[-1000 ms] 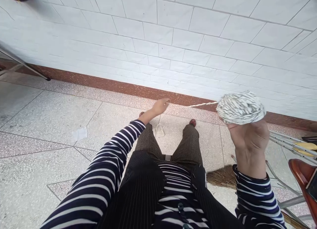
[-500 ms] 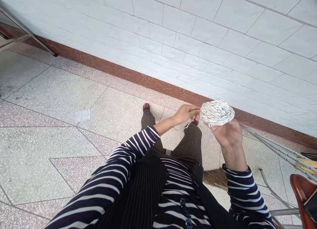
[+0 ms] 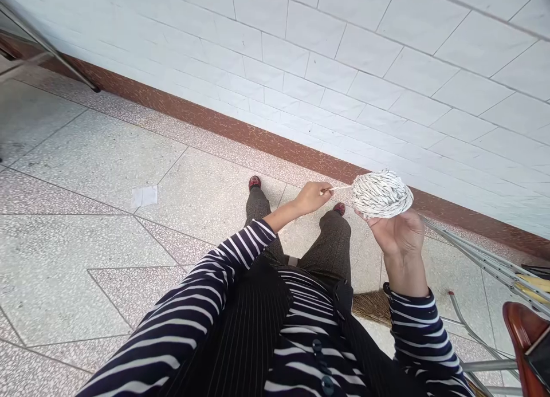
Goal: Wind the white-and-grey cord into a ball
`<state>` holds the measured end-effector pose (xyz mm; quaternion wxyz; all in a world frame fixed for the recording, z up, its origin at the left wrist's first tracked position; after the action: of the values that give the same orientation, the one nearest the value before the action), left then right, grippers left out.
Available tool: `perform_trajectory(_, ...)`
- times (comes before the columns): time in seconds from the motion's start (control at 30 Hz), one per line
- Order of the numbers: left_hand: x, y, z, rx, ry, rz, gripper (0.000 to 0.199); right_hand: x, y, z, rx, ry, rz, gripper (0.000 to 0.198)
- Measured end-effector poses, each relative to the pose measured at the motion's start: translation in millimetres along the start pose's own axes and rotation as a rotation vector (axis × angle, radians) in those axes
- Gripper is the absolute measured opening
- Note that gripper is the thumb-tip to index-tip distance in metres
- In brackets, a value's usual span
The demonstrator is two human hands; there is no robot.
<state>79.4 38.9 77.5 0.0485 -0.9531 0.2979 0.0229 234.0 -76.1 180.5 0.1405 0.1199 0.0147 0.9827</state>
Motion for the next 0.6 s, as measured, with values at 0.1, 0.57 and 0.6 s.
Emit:
perform_trajectory(0.1,-1.9,-4.6,0.0,0.020,0.029,0.063,0.020,7.0,3.2,7.4,-0.010,0.014,0.027,0.053)
perform_trajectory(0.57,2.0,18.0,39.2,-0.182,0.094,0.319,0.020,-1.1,-13.9,39.4,-0.295,0.425,-0.141,0.054)
perform_trajectory(0.6,2.0,21.1,41.9,-0.196,0.088,0.329,0.021,-1.6,-15.1,41.2,-0.337,0.469,-0.164,0.054)
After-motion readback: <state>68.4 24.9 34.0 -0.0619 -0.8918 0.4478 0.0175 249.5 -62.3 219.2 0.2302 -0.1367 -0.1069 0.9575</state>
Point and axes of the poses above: each hand's wrist, its own y-axis away from the middle knuckle, its own x-axis out of the palm, z = x × y, the point moved 3 cm from there along -y, towards the middle knuckle, and after that the axes turned 13 degrees about y, right-handed, at the moved point
